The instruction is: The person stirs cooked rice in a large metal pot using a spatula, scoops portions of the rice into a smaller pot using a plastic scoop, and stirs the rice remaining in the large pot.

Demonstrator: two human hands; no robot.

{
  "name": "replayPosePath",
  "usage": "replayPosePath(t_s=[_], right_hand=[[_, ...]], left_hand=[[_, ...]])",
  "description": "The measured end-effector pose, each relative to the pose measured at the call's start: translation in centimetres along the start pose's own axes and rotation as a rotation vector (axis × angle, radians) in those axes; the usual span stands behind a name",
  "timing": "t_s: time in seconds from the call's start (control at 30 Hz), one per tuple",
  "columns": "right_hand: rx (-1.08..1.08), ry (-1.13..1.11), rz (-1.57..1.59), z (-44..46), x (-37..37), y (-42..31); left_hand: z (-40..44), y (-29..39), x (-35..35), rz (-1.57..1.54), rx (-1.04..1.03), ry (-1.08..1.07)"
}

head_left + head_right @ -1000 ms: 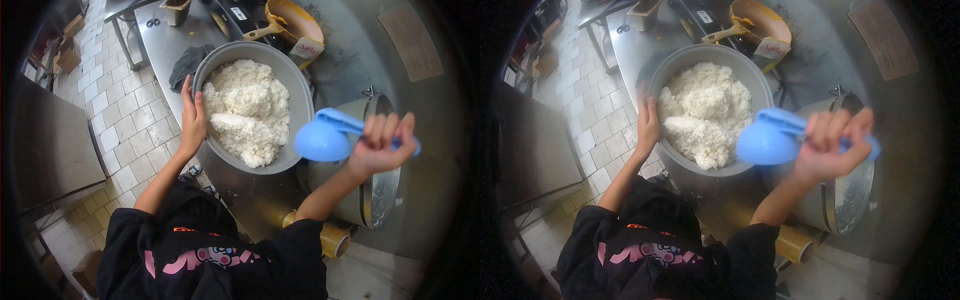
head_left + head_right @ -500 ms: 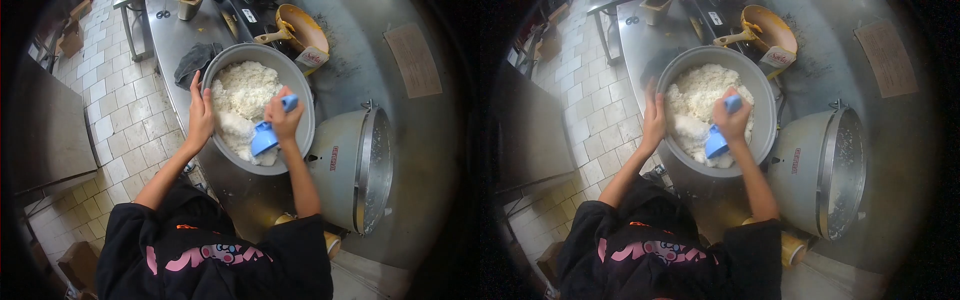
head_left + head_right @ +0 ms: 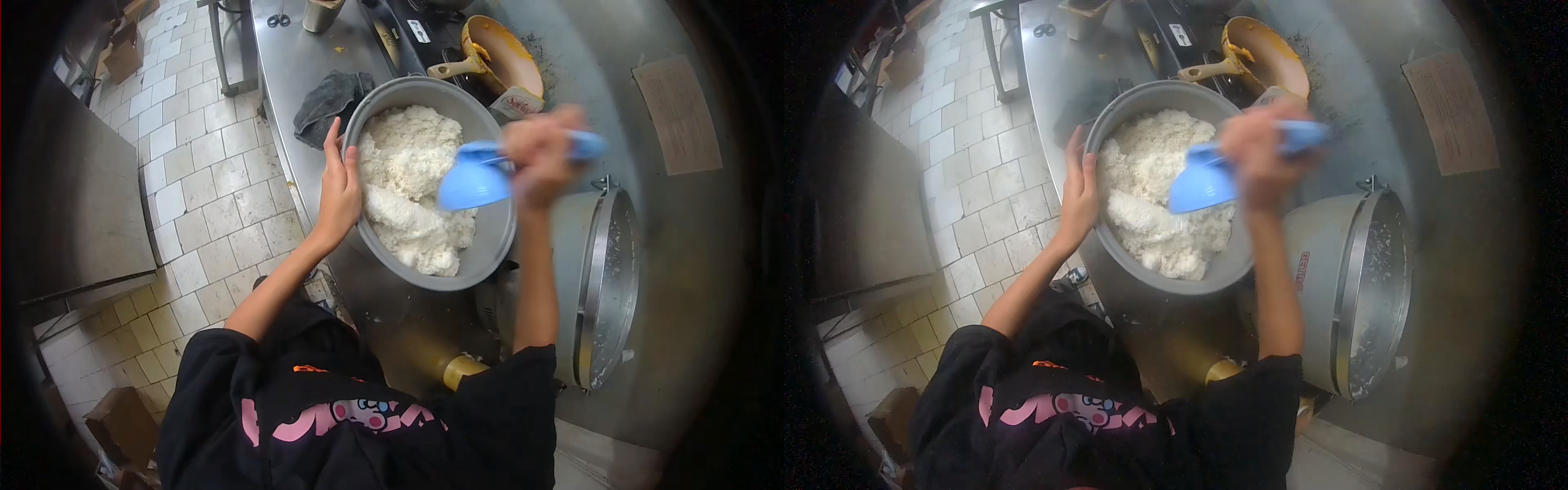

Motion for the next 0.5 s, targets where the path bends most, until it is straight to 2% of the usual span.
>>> replayPosePath(t_s=[0.1, 0.17, 0.2, 0.23, 0.3, 0.37, 0.4, 0.43, 0.47, 0.5], right_hand=[[0.331, 0.238, 0.007, 4.2, -2.2, -9.0], [0.131, 0.394, -0.375, -2.2, 0.8, 3.2], [-0.318, 0.363, -0.271, -4.7, -2.6, 7.1], [-0.311, 0.360, -0.271, -3.5, -1.4, 7.1], [0.444, 0.482, -0.860, 1.4, 1.5, 1.5], [0.064, 0.221, -0.292, 5.5, -3.4, -5.4], [0.031, 0.171, -0.050, 5.8, -1.9, -7.1], [0.097, 0.145, 0.067, 4.8, -1.7, -6.6], [0.169, 0.201, 0.019, 3.0, -1.6, -3.6], [0.111, 0.309, -0.187, 0.4, -0.3, 1.6]], left_hand=[[0.1, 0.0, 0.0, -0.024, 0.029, -0.002], [0.2, -0.3, 0.1, 0.007, 0.021, 0.010], [0.0, -0.4, 0.0, 0.031, 0.019, 0.013], [0.3, -0.5, -0.1, 0.029, 0.013, 0.016], [0.1, -0.6, 0.0, 0.036, 0.022, 0.004], [0.2, -0.4, 0.0, 0.027, 0.011, 0.006], [0.1, -0.3, 0.0, 0.021, 0.006, -0.001], [0.1, -0.3, 0.0, 0.021, 0.012, 0.006], [0.1, -0.3, 0.0, 0.028, 0.009, 0.008], [0.2, -0.2, 0.0, 0.034, 0.003, 0.008]])
Point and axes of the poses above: each hand's wrist, its own z-axis towards the middle knuckle, its own x-axis out of the back of the hand, y = z × x, the point moved 4 cm from there along z, towards the middle knuckle, and after that the axes turned 2 degrees about -x, right-handed, at the moved point
